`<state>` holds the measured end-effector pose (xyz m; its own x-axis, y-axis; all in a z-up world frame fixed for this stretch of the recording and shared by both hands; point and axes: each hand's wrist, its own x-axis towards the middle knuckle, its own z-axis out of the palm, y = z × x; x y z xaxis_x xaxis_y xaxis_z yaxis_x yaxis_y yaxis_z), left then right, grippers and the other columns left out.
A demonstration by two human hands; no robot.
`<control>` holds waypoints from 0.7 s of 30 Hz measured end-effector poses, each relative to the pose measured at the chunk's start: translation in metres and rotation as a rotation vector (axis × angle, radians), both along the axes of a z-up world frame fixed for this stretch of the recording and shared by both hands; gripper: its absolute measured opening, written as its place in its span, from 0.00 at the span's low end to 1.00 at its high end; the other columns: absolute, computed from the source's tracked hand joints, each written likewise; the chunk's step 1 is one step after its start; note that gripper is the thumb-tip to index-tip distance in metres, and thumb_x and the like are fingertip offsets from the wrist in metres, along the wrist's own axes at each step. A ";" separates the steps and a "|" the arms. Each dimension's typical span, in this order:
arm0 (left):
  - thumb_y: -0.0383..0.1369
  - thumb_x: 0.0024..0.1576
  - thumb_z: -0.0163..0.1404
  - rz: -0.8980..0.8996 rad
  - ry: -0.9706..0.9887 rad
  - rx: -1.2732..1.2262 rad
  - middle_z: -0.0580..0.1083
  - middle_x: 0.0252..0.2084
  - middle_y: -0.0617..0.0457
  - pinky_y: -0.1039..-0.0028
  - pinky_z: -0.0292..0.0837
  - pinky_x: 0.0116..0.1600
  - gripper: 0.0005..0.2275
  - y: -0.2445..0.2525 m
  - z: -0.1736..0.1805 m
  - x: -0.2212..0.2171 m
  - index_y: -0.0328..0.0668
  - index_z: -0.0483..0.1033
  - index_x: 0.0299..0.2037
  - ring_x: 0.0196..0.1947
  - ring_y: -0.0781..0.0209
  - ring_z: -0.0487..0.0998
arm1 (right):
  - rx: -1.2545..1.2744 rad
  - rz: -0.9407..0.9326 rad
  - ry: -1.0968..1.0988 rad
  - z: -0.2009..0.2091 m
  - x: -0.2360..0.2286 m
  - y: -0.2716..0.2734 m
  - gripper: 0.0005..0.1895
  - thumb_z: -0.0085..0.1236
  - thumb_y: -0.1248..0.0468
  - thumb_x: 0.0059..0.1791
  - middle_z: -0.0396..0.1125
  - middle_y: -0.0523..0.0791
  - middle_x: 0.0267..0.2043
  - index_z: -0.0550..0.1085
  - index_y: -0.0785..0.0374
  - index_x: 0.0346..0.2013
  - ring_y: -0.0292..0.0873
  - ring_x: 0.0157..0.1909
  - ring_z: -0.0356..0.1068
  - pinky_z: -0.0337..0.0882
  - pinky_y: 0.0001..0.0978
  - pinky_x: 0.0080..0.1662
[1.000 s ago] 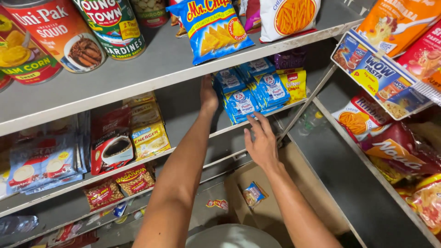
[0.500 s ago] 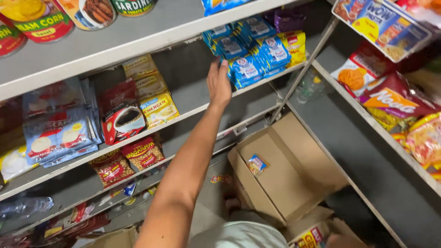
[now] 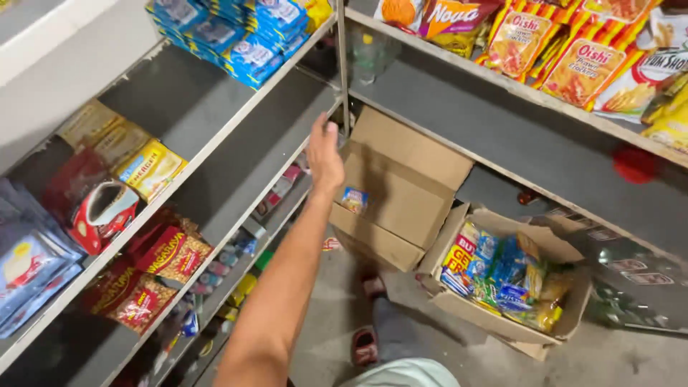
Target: Stocking and organizing various snack sachets and packaged goods on grocery store shelves.
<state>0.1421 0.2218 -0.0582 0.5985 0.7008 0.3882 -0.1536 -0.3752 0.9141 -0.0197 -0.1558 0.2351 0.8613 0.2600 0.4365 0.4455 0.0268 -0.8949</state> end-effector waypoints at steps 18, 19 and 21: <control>0.48 0.67 0.38 -0.865 0.303 0.267 0.79 0.31 0.37 0.54 0.73 0.42 0.26 -0.416 0.008 -0.011 0.36 0.81 0.30 0.34 0.40 0.81 | 0.938 -0.195 0.777 -0.294 0.114 -0.115 0.19 0.44 0.51 0.57 0.71 0.44 0.48 0.73 0.64 0.49 0.40 0.51 0.70 0.69 0.35 0.55; 0.48 0.67 0.38 -0.875 0.308 0.267 0.79 0.31 0.37 0.54 0.73 0.42 0.26 -0.424 0.009 -0.008 0.36 0.81 0.30 0.34 0.40 0.81 | 0.942 -0.205 0.779 -0.290 0.109 -0.124 0.19 0.44 0.51 0.57 0.71 0.44 0.48 0.73 0.64 0.49 0.40 0.51 0.70 0.69 0.35 0.55; 0.48 0.63 0.37 -0.773 0.542 0.113 0.76 0.17 0.39 0.56 0.75 0.39 0.28 -0.440 0.016 0.006 0.36 0.79 0.18 0.22 0.40 0.81 | 0.823 -0.153 0.783 -0.279 0.109 -0.143 0.26 0.39 0.48 0.53 0.70 0.42 0.56 0.70 0.62 0.56 0.35 0.58 0.70 0.68 0.30 0.60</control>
